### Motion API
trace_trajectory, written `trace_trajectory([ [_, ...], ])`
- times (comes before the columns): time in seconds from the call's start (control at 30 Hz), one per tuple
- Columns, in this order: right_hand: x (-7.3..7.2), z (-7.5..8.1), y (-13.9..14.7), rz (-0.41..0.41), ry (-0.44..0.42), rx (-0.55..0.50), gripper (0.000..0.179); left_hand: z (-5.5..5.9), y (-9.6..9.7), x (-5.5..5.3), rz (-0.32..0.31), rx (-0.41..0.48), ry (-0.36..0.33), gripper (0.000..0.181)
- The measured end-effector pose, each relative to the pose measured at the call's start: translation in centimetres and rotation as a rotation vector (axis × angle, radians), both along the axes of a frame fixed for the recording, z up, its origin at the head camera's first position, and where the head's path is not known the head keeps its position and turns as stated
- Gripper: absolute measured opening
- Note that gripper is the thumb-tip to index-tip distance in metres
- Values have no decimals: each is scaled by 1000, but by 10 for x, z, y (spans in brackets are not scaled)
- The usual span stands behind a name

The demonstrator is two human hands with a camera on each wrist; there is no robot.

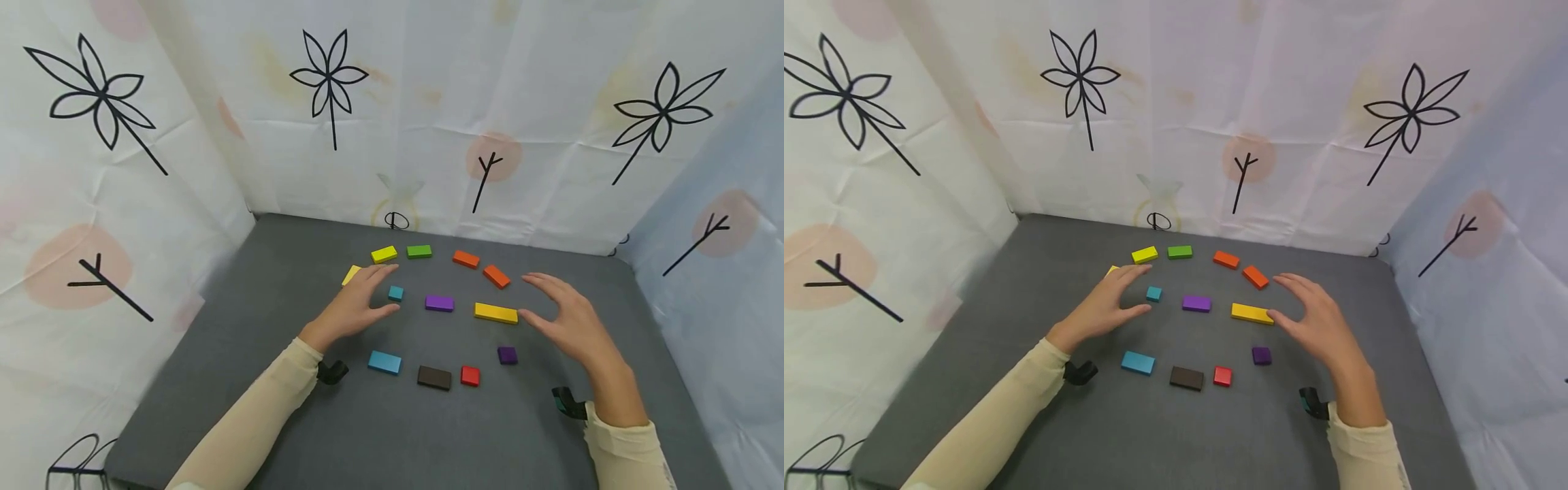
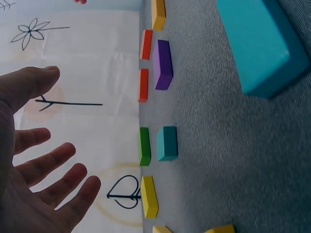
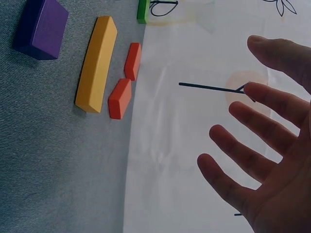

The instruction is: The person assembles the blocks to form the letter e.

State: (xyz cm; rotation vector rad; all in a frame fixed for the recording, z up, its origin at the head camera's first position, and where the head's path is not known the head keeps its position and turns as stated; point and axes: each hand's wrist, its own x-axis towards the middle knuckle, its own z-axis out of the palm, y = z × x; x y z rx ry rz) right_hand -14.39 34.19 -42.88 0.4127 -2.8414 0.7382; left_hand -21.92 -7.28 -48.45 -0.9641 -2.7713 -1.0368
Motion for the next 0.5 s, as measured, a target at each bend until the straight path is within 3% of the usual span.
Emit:
trace_trajectory([
  [0.5, -5, -6, -1, 4, -74, -10, 63, -2, 19, -11, -48, -67, -30, 77],
])
